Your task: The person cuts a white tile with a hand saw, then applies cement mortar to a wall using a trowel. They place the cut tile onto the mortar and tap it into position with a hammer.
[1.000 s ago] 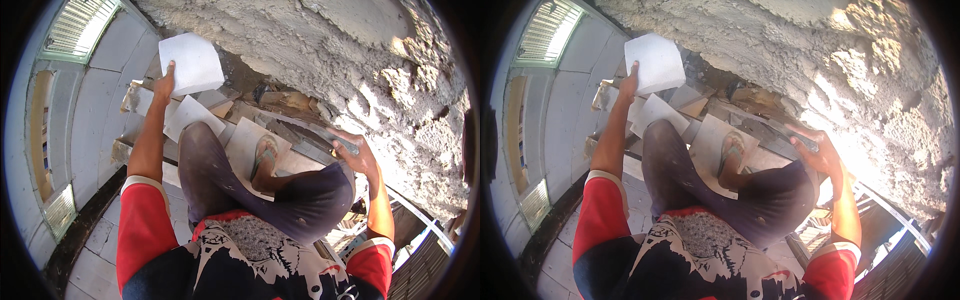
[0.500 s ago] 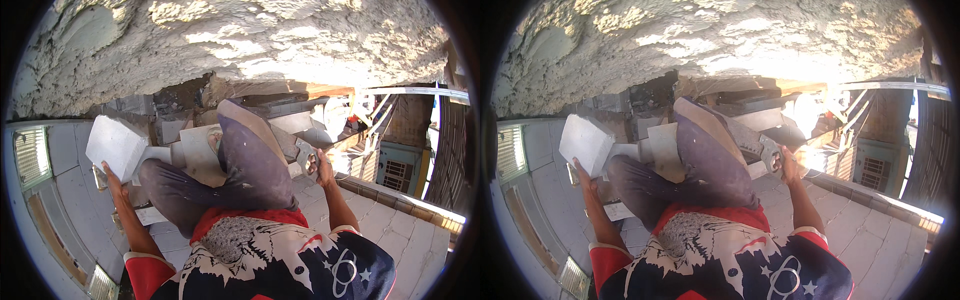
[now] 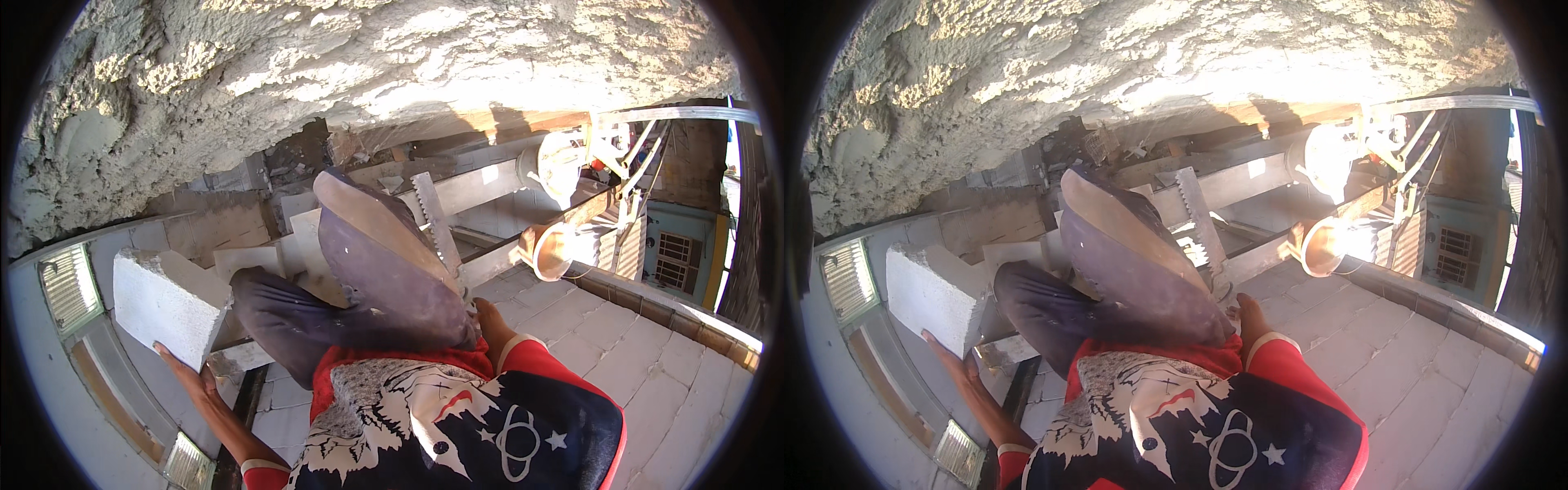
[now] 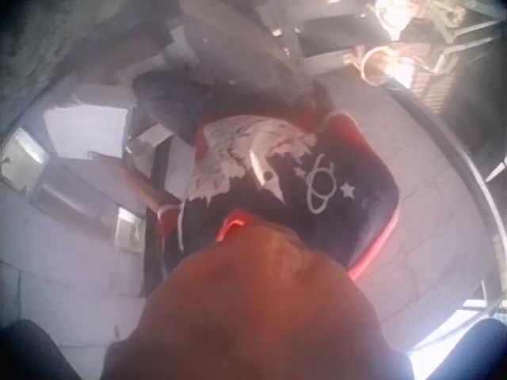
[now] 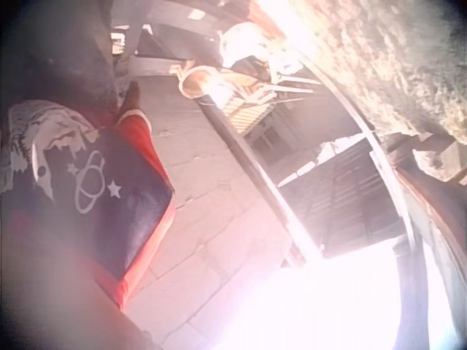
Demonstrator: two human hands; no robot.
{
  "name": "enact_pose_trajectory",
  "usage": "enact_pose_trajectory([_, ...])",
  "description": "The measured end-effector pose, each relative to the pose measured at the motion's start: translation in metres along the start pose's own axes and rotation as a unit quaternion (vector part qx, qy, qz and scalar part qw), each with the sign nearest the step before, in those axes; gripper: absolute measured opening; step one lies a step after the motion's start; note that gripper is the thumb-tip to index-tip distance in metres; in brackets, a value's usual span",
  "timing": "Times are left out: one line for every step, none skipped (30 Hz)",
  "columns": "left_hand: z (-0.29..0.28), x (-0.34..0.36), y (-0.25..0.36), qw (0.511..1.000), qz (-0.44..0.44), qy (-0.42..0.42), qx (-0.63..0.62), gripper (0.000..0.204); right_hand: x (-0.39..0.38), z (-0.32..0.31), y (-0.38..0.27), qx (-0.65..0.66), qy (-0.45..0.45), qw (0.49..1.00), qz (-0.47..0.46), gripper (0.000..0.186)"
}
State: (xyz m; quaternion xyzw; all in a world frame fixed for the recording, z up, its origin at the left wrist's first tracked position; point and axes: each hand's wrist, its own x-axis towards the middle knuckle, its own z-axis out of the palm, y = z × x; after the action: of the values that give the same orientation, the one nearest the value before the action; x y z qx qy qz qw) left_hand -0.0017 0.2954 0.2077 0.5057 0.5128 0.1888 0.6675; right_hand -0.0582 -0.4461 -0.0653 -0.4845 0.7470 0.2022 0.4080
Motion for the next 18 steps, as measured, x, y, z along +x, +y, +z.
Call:
enact_pose_trajectory([0.001,-0.008,0.006,1.000,0.015,0.000,0.012,0.091,-0.007,0.004,-0.010,-0.048,0.006,0.999,-0.010,0.050])
enact_pose_trajectory([0.006,-0.017,0.011,0.999,0.028,0.001,0.022,0.090,-0.018,0.008,-0.027,-0.090,0.009,0.995,-0.035,0.055])
enact_pose_trajectory([0.015,-0.029,0.014,0.998,0.051,0.007,0.026,0.090,-0.037,0.017,-0.051,-0.108,0.001,0.991,-0.083,0.059])
enact_pose_trajectory([0.024,-0.039,0.018,0.999,0.046,-0.016,0.023,0.090,-0.058,0.025,-0.071,-0.082,-0.026,0.985,-0.152,0.064])
enact_pose_trajectory([0.030,-0.055,0.021,0.998,0.048,-0.030,0.019,0.091,-0.120,0.043,-0.101,-0.049,-0.082,0.964,-0.248,0.064])
enact_pose_trajectory([0.040,-0.069,0.025,0.998,0.040,-0.047,0.013,0.091,-0.194,0.054,-0.131,-0.005,-0.142,0.929,-0.341,0.064])
enact_pose_trajectory([0.053,-0.082,0.031,0.995,0.043,-0.077,0.045,0.090,-0.267,0.067,-0.160,0.040,-0.209,0.884,-0.417,0.064])
enact_pose_trajectory([0.071,-0.093,0.035,0.995,0.030,-0.085,0.043,0.090,-0.348,0.066,-0.172,0.031,-0.278,0.815,-0.508,0.064])
enact_pose_trajectory([0.089,-0.106,0.037,0.995,0.022,-0.090,0.040,0.090,-0.406,0.062,-0.176,0.015,-0.371,0.765,-0.526,0.075])
enact_pose_trajectory([0.107,-0.117,0.038,0.995,0.015,-0.095,0.037,0.090,-0.450,0.057,-0.178,-0.002,-0.461,0.704,-0.540,0.087])
enact_pose_trajectory([0.122,-0.124,0.040,0.989,0.022,-0.131,0.061,0.088,-0.484,0.051,-0.172,-0.028,-0.516,0.666,-0.538,0.097])
enact_pose_trajectory([0.134,-0.131,0.039,0.983,0.029,-0.163,0.082,0.087,-0.512,0.045,-0.161,-0.058,-0.569,0.622,-0.535,0.107])
enact_pose_trajectory([0.150,-0.138,0.045,0.965,0.056,-0.222,0.129,0.082,-0.535,0.040,-0.152,-0.090,-0.620,0.575,-0.526,0.117])
enact_pose_trajectory([0.171,-0.145,0.053,0.944,0.059,-0.284,0.157,0.078,-0.551,0.037,-0.146,-0.119,-0.609,0.599,-0.507,0.139])
enact_pose_trajectory([0.190,-0.155,0.063,0.920,0.063,-0.342,0.181,0.074,-0.547,0.027,-0.147,-0.184,-0.512,0.606,-0.580,0.134])
enact_pose_trajectory([0.212,-0.166,0.069,0.903,0.066,-0.382,0.184,0.072,-0.540,0.016,-0.152,-0.191,-0.465,0.637,-0.585,0.128])
enact_pose_trajectory([0.235,-0.175,0.073,0.881,0.070,-0.429,0.188,0.070,-0.530,0.004,-0.155,-0.192,-0.413,0.670,-0.586,0.122])
enact_pose_trajectory([0.256,-0.181,0.073,0.856,0.092,-0.469,0.196,0.072,-0.517,-0.006,-0.152,-0.130,-0.404,0.743,-0.518,0.115])
